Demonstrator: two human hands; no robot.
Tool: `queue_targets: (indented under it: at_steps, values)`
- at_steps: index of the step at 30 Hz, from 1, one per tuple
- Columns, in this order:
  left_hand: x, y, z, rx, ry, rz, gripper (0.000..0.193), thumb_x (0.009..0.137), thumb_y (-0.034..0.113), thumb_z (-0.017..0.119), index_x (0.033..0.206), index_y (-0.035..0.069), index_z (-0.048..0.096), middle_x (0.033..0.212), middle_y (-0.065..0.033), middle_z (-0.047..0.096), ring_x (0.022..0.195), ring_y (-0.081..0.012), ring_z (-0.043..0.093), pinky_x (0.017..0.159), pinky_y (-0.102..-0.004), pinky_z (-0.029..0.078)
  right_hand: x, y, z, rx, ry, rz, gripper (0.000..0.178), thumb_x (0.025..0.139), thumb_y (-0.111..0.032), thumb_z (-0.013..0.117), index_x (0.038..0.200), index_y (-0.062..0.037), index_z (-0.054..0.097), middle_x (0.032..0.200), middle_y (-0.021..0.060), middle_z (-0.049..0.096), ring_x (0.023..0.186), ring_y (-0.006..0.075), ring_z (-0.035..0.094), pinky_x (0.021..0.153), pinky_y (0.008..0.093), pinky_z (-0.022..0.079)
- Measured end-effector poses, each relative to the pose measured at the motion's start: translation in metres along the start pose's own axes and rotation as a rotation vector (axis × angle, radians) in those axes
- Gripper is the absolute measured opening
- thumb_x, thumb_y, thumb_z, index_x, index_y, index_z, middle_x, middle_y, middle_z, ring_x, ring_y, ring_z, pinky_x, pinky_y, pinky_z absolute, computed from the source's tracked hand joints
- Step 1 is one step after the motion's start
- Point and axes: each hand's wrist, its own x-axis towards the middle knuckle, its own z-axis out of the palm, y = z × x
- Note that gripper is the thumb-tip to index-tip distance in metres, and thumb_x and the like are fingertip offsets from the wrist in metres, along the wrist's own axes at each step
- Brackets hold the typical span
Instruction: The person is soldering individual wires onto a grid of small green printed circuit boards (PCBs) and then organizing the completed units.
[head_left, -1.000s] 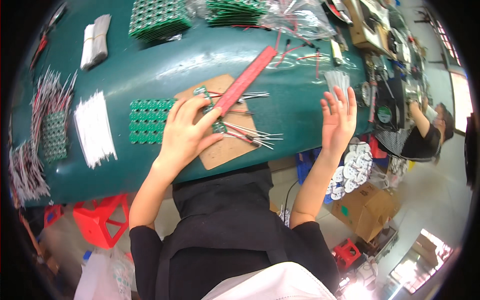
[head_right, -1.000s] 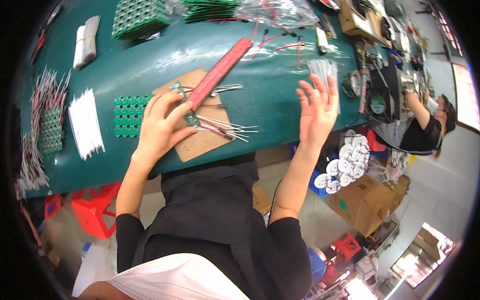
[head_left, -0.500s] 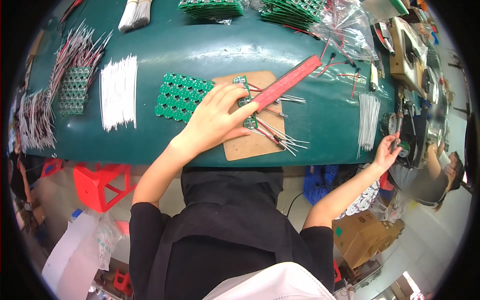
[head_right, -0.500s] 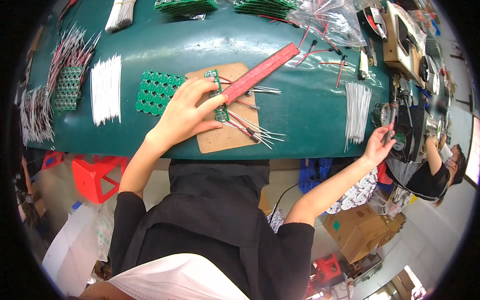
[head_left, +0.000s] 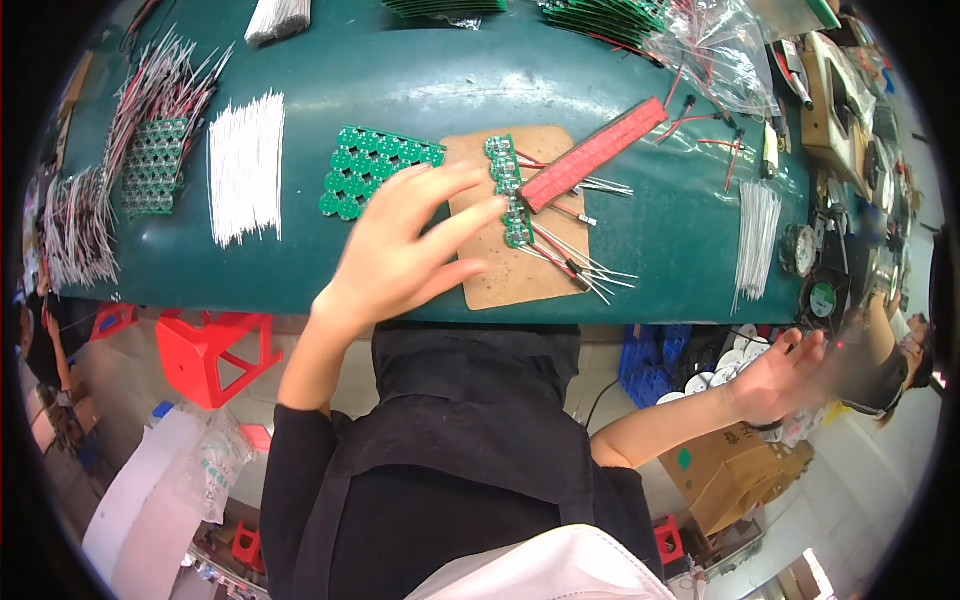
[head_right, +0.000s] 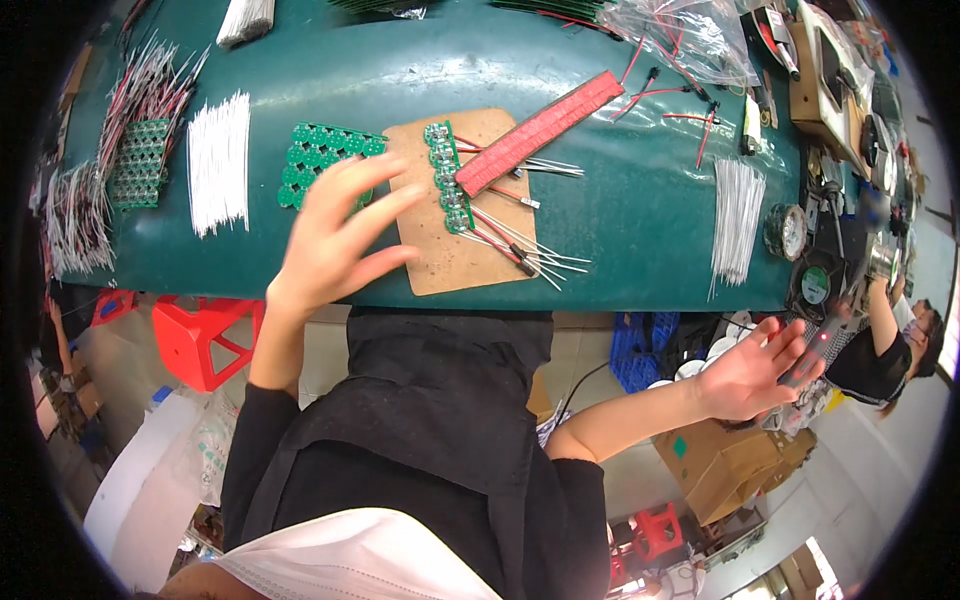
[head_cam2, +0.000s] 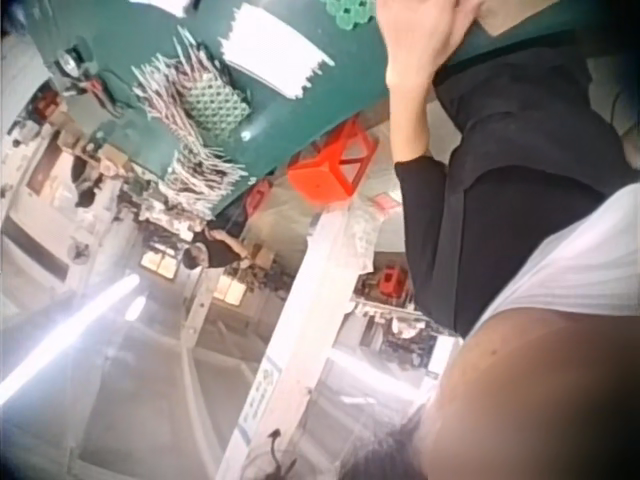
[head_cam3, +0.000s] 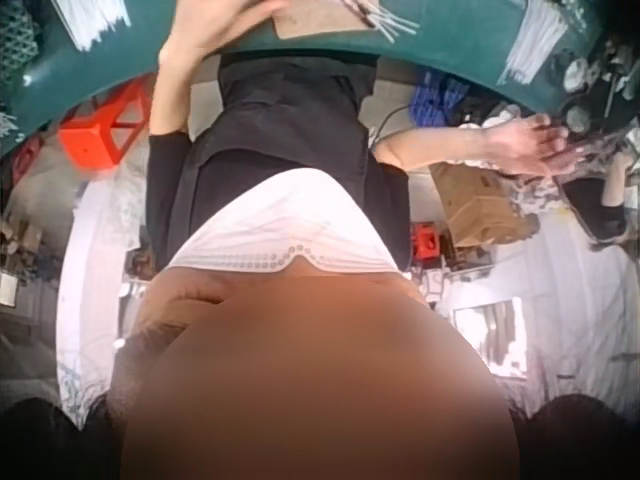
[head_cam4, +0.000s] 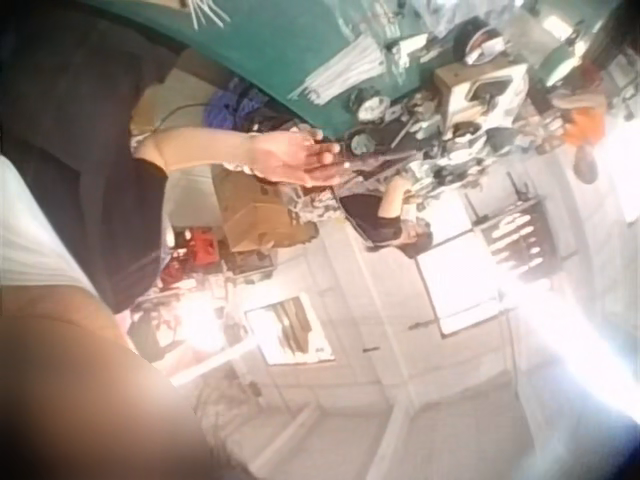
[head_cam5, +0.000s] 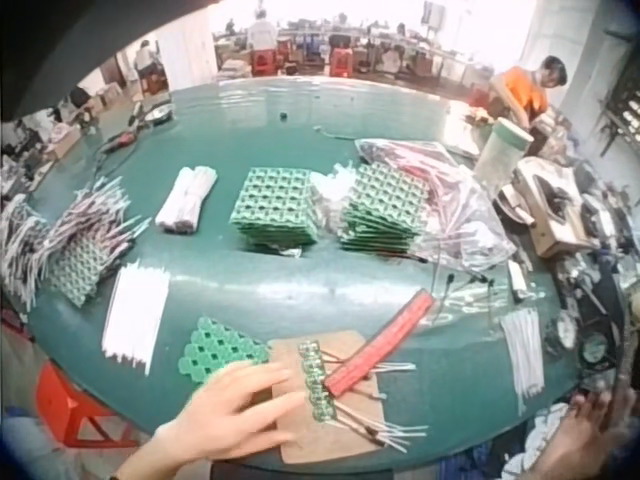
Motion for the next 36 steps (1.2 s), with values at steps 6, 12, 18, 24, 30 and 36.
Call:
queue_targets:
  at_steps: [6,12,18,24,30,36]
  values:
    - [-0.175,-0.036,-0.05,0.396,1.396,-0.578,0.03,0.092,0.005,0.062,0.118,-0.005,0.052,0.116,-0.0166,0.057,0.104,-0.0257,0.058,0.089,-0.0353,0.051,-0.024,0.012,0.001,0.02,-0.226,-0.059,0.042,0.096,-0.039,0.06,0.131,-0.0167,0.053,0.108,0.0094,0.064,0.114,0.0315,0.057,0.086,0.041,0.044]
    - [-0.292,-0.093,-0.038,0.119,1.488,-1.151,0.044,0.1,0.017,0.054,0.136,-0.006,0.044,0.132,-0.0167,0.053,0.116,-0.0212,0.053,0.102,-0.0373,0.04,-0.055,0.037,0.049,-0.111,-0.192,0.016,0.058,0.099,-0.044,0.053,0.144,-0.0103,0.04,0.131,0.0119,0.058,0.114,0.032,0.055,0.079,0.0404,0.048]
    - [-0.301,-0.105,-0.027,-0.186,1.505,-1.282,0.029,0.101,0.023,0.051,0.122,0.002,0.05,0.099,-0.0022,0.056,0.08,-0.0073,0.051,0.058,-0.0213,0.039,-0.083,0.044,0.08,-0.327,-0.347,-0.034,0.047,0.1,-0.04,0.054,0.13,-0.0054,0.045,0.116,0.0272,0.063,0.1,0.0361,0.066,0.08,0.0433,0.053]
    - [-0.294,-0.071,-0.046,-0.206,1.253,-1.363,0.016,0.097,0.02,0.059,0.097,0.004,0.06,0.076,0.0039,0.051,0.06,-0.0023,0.037,0.052,-0.0215,0.028,-0.103,0.056,0.103,-0.567,-0.665,-0.172,0.026,0.098,-0.026,0.061,0.101,-0.0076,0.044,0.108,0.0287,0.068,0.103,0.0375,0.067,0.094,0.0435,0.048]
    - [-0.2,0.018,-0.119,-0.303,1.084,-1.023,0.018,0.096,0.013,0.057,0.095,-0.003,0.065,0.061,0.0043,0.042,0.053,-0.0037,0.032,0.049,-0.0224,0.022,-0.095,0.065,0.132,-0.669,-0.78,-0.224,0.029,0.081,0.007,0.071,0.096,-0.0061,0.05,0.11,0.024,0.067,0.101,0.0359,0.066,0.087,0.0408,0.052]
    - [-0.044,0.003,-0.079,0.002,0.045,0.059,0.032,0.063,0.006,0.072,0.095,0.004,0.069,0.09,-0.0057,0.061,0.065,-0.0207,0.052,0.057,-0.0338,0.042,-0.108,0.072,0.139,-0.74,-0.826,-0.233,0.039,0.068,0.012,0.074,0.097,-0.0095,0.058,0.11,0.0158,0.068,0.098,0.0336,0.063,0.082,0.039,0.05]
